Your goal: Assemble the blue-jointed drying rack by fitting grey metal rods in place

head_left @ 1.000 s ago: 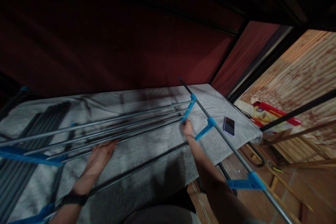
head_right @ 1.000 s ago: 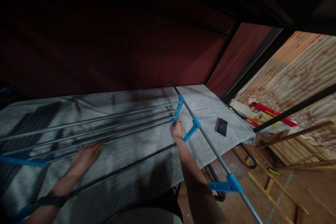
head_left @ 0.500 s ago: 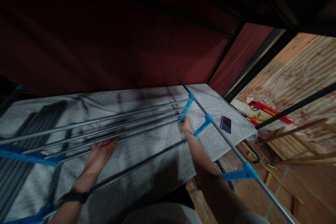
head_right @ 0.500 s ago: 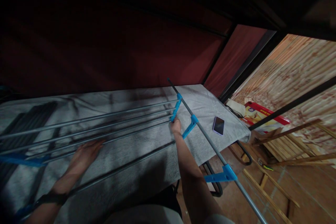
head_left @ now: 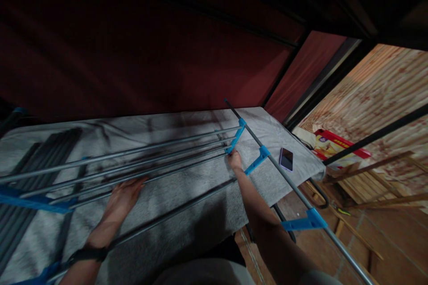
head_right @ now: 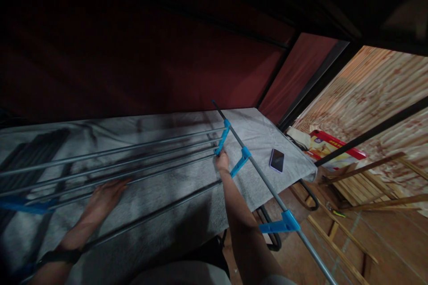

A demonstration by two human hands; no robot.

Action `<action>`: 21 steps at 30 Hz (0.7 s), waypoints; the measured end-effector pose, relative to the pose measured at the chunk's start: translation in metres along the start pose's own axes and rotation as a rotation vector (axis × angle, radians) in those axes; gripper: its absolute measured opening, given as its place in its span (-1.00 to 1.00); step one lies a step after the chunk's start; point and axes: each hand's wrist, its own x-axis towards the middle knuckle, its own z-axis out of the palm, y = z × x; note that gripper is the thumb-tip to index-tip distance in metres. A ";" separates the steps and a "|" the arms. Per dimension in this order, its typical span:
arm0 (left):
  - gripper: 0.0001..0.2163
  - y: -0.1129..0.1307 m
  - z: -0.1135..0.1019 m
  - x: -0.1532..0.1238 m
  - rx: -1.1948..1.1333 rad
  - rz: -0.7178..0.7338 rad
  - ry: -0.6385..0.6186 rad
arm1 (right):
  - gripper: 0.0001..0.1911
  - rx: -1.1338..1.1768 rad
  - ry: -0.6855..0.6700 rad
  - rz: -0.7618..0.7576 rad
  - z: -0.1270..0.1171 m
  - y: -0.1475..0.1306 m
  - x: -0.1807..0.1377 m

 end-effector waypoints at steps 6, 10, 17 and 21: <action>-0.52 0.005 -0.009 0.002 -0.024 -0.010 -0.057 | -0.62 -0.018 0.006 -0.005 -0.001 -0.003 -0.006; -0.50 0.012 -0.015 0.001 -0.031 -0.025 -0.064 | -0.66 -0.015 -0.007 -0.013 -0.003 -0.004 -0.007; -0.47 0.016 -0.021 0.000 -0.019 -0.047 -0.104 | -0.67 -0.099 -0.009 -0.008 -0.002 -0.006 -0.010; -0.47 0.016 -0.021 0.000 -0.025 -0.046 -0.097 | -0.68 -0.149 -0.009 -0.010 -0.003 -0.009 -0.012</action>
